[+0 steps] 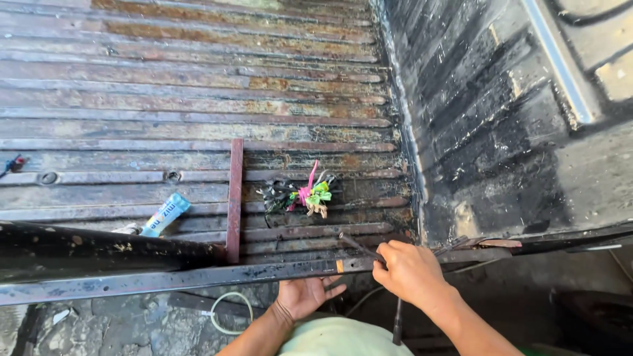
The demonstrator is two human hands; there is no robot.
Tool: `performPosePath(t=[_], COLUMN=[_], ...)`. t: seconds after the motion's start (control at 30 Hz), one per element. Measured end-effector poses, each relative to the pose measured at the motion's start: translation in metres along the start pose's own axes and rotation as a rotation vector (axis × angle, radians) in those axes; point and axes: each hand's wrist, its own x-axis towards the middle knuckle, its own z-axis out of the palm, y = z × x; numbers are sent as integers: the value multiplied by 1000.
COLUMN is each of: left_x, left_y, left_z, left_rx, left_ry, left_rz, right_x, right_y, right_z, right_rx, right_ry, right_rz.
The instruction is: Tightening bolts and adjusting a metal frame component in the bed of a pickup truck using wrenches and bars.
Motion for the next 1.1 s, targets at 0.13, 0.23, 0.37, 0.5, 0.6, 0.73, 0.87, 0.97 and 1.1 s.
performPosePath(t=[0.13,0.23,0.37,0.5,0.6,0.73,0.87,0.97,1.1], left_x=[2,1,4,4,5,6,8,8,9], left_y=[1,1,1,1,2,3,5,9,14], left_z=[0,-1,-3,-1,2,7,11,17,15], left_rx=[24,15,21,8,-11,-9,-1,65,89], left_ry=[5,-18,0,33,42,4,-44,2,-27], left_rz=[-15,-16,-12,-16,-33,-49,-65,-95,-157], right_x=[0,0,-1,-1,-1,0,0,0,0], right_y=[-2,-3,-3,-2,-2,-2,-2,-2,0], right_z=[-2,-2,-2,0,0,0,0,-1,2], right_rx=[-1,-3,-5,-15,-17,-17,-9,-11,-14], right_ry=[-47,-58,-58,-62,-75,-85,-67,-76,-63], right_rz=[37,54,64,50,53,66,57,61,54])
